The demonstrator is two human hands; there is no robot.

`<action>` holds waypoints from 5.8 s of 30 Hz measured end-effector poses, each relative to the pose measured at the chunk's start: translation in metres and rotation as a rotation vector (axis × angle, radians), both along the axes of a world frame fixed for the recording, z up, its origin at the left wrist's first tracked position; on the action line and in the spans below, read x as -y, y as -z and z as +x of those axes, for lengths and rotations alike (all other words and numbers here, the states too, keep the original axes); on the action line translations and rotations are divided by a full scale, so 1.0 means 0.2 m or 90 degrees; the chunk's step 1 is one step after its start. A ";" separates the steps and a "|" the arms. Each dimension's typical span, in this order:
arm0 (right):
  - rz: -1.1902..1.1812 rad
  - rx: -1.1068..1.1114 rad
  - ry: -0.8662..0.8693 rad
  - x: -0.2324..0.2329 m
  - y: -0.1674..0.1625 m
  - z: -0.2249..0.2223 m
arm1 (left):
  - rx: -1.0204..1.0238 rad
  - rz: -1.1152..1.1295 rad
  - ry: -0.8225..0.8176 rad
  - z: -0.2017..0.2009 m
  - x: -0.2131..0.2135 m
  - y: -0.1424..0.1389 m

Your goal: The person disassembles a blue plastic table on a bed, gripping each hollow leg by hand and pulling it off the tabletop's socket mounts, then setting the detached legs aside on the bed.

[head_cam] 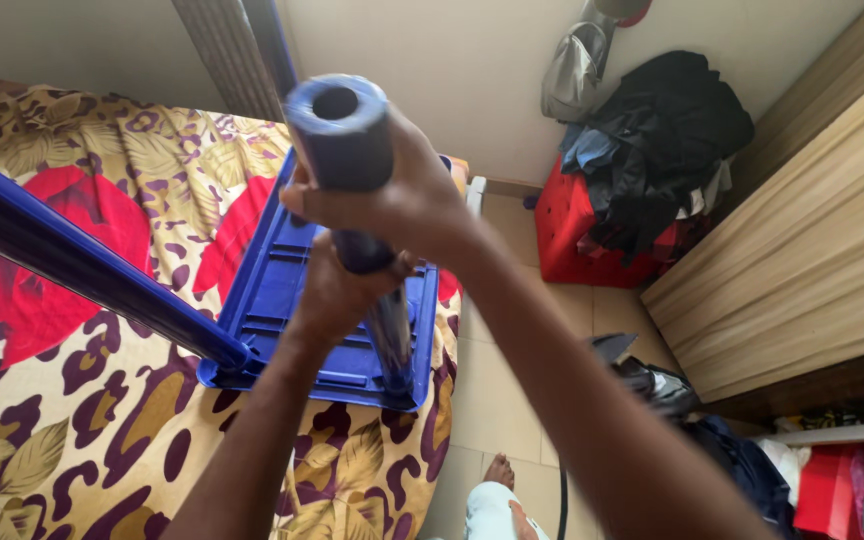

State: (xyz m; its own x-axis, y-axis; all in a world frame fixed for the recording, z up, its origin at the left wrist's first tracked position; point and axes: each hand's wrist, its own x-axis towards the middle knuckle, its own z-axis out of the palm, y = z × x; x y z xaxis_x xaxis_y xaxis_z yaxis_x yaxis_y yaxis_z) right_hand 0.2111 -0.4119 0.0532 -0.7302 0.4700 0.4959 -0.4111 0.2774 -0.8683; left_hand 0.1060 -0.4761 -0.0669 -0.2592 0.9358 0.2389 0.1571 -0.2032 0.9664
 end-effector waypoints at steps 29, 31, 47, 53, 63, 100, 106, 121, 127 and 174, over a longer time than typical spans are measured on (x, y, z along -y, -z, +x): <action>0.121 0.022 0.199 0.09 0.06 0.03 | -0.011 0.155 -0.083 0.08 0.01 0.03; 0.147 -0.041 0.467 0.22 0.13 0.01 | 0.005 0.185 -0.082 0.10 0.01 0.11; -0.052 0.023 -0.177 -0.18 0.21 0.00 | 0.041 0.007 0.021 -0.03 0.09 -0.08; -0.091 0.018 -0.520 -0.35 0.03 0.03 | -0.043 -0.054 0.001 0.03 -0.01 -0.17; 0.007 -0.006 0.586 0.25 0.16 0.02 | 0.102 0.187 -0.219 0.33 -0.08 0.23; 0.069 -0.039 0.139 -0.09 0.11 0.05 | -0.039 0.053 -0.114 0.16 -0.02 -0.11; -0.083 0.091 -0.391 -0.37 0.07 0.06 | 0.108 -0.040 0.140 0.01 -0.04 -0.16; 0.190 0.010 0.174 0.01 0.09 -0.04 | 0.088 -0.026 0.220 -0.40 0.05 -0.04; 0.224 -0.002 0.413 0.46 0.14 -0.19 | -0.124 0.079 0.107 -0.53 0.27 0.18; 0.043 -0.010 0.494 0.52 0.05 -0.17 | 0.286 0.262 -0.248 0.14 0.07 0.17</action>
